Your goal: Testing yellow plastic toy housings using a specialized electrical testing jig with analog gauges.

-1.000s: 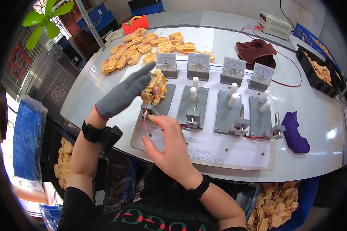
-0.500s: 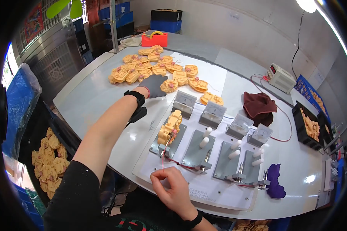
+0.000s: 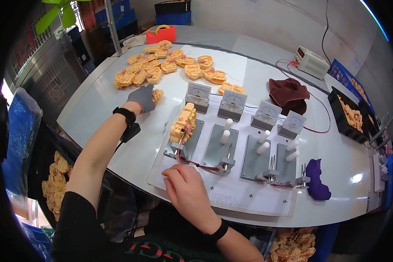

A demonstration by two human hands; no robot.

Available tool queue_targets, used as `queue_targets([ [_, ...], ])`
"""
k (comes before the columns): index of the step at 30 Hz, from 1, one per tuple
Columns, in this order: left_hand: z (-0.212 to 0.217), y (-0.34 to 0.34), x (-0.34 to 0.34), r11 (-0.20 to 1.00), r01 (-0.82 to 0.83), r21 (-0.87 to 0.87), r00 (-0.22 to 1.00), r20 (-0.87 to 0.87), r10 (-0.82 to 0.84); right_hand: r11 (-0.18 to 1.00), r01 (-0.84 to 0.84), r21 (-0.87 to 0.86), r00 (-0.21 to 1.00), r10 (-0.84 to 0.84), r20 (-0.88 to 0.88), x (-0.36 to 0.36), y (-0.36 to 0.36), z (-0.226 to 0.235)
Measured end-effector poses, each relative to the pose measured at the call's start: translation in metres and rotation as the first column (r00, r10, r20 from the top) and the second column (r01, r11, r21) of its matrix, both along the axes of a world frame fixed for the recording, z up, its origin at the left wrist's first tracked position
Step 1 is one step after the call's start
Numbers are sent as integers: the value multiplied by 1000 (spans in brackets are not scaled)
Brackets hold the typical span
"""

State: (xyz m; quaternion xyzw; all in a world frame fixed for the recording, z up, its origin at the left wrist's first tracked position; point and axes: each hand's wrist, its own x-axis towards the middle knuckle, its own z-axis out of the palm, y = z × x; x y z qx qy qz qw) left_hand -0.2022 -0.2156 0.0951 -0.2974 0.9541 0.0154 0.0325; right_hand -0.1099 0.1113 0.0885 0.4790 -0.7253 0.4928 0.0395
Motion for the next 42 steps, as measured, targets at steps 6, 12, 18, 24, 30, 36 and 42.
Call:
queue_targets([
  [6, 16, -21, 83, 498, -48, 866, 878, -201, 435, 1000, 6, 7, 999, -6, 34, -1, -1, -11],
  [12, 53, 7, 152, -134, 611, 780, 674, -423, 605, 997, 72, -31, 997, -72, 7, 2, -7, -16],
  [18, 101, 103, 155, -225, 713, 664, 653, -513, 557, 985, -20, -174, 1000, 21, 4, 3, 13, -6],
  [24, 112, 136, 139, 153, 649, 745, 736, -666, 123, 941, 181, -287, 983, -166, 77, -1, 73, 15],
  [30, 119, 167, 111, 261, 692, 673, 696, -718, 4, 868, 398, -296, 909, -328, 257, -19, 81, 1],
  [36, 118, 164, 91, 313, 714, 627, 677, -731, -81, 936, 271, -226, 954, -229, 195, -21, 78, -2],
  [42, 112, 148, 71, 313, 759, 571, 640, -742, -198, 950, 124, -287, 960, -42, 277, -26, 87, -2],
])
